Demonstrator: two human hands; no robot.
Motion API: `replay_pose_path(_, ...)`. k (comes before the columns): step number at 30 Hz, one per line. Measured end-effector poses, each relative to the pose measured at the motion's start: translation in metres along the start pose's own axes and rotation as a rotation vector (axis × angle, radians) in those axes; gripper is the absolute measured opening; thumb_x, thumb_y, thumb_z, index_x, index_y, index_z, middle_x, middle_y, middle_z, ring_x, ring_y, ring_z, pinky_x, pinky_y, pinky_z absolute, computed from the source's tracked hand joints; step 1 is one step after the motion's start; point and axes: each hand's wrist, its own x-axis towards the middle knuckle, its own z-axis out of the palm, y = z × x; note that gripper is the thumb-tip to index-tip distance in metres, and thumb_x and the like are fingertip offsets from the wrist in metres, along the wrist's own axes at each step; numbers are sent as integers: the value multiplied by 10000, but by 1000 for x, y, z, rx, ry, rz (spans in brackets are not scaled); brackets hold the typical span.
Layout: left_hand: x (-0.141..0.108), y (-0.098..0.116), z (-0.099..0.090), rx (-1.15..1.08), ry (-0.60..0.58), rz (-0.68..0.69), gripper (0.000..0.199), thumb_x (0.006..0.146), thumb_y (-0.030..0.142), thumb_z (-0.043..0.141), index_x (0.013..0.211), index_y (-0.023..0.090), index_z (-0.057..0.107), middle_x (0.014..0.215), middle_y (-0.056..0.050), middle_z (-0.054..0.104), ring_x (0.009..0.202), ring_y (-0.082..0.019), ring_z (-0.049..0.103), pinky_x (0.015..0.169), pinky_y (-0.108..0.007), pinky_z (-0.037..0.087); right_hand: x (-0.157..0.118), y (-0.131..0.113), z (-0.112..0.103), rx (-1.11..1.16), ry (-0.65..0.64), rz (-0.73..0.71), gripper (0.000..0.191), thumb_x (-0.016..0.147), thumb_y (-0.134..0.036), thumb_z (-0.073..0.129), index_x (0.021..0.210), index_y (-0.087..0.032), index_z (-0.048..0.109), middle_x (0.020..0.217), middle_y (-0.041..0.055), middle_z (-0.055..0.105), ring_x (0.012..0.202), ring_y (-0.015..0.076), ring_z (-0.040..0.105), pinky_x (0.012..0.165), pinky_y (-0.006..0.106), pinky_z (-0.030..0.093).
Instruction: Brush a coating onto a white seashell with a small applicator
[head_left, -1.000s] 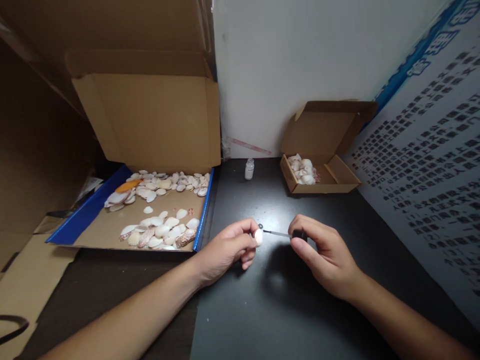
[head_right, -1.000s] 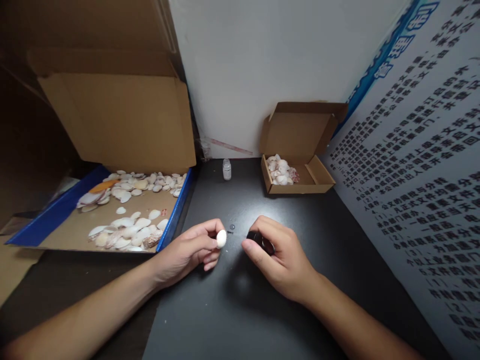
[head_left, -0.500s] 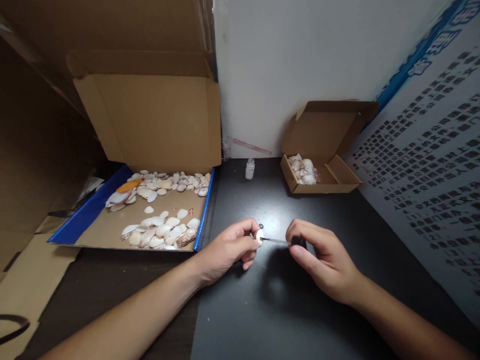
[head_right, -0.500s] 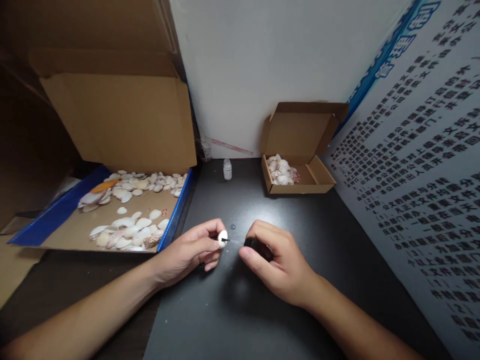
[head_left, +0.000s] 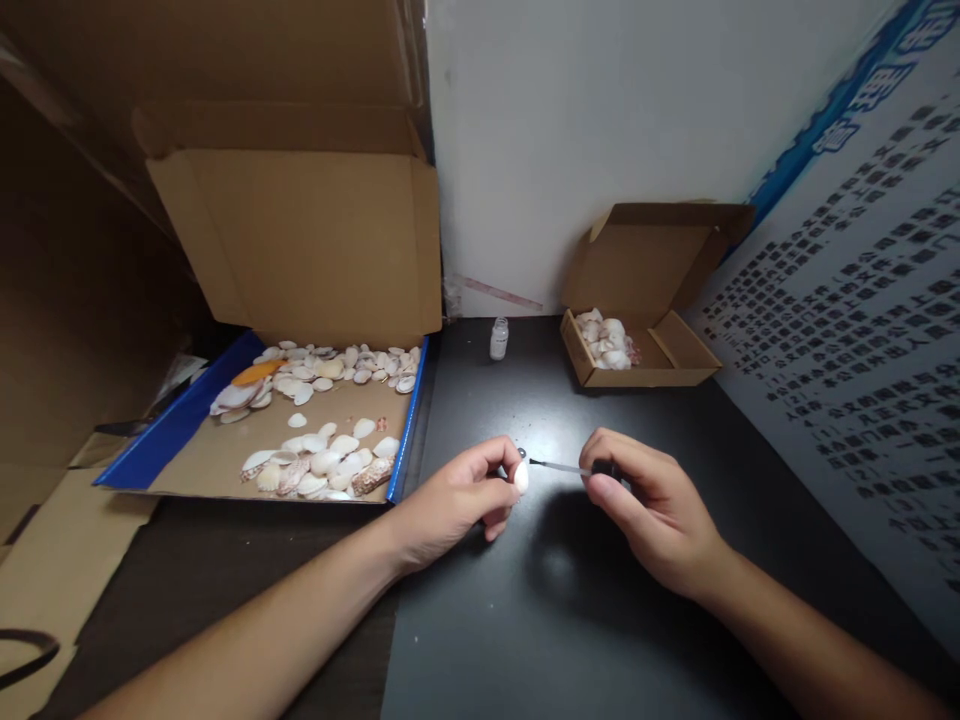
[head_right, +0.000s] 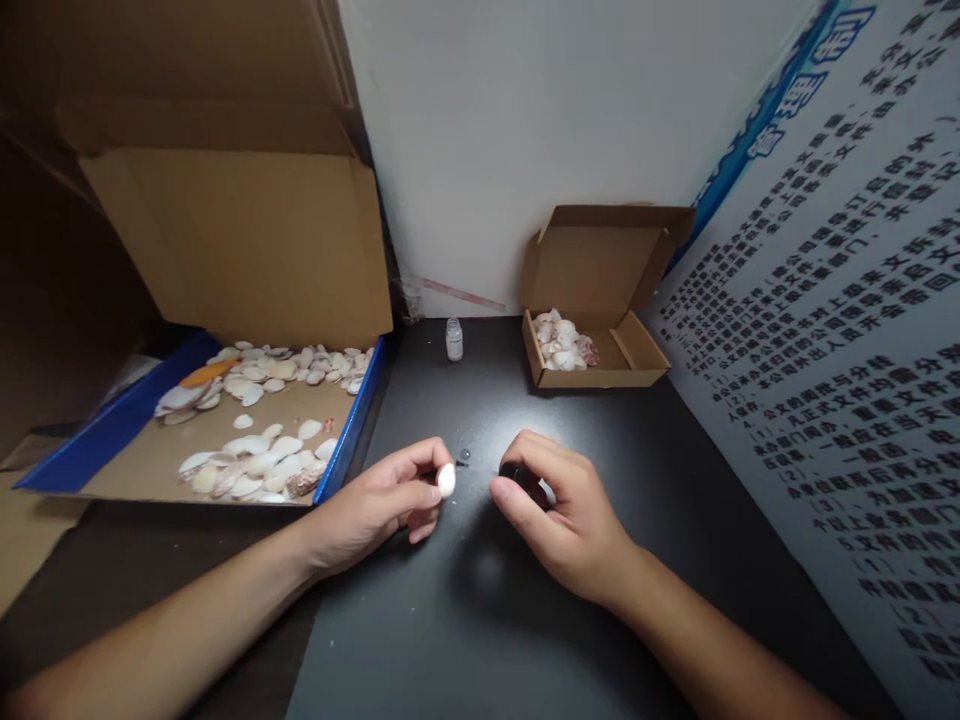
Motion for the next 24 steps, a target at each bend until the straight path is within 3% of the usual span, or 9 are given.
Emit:
replay_pose_path(3,0,0,0,-1,6,-1,164,802,230,595,828,188,438,639,65,404,516,-54,403,524,-205,324,0,-1,1,42,-50,-28,250,962,-322,468,749,-190,468,682,0,463,606,142,433,571,286,337)
replay_pose_path(9,0,0,1,-30,7,-6,164,788,225,601,818,188,444,664,58,413,524,-54,402,518,-201,345,-1,-1,0,-7,15,8,258,962,-291,468,724,-192,460,666,-3,461,596,139,430,567,282,332)
replay_pose_path(24,-1,4,4,-115,32,-35,161,746,223,596,811,180,456,637,49,427,505,-55,373,486,-194,376,1,-2,0,-2,-49,-8,261,953,-310,486,723,-190,453,668,-5,452,599,137,421,570,279,328)
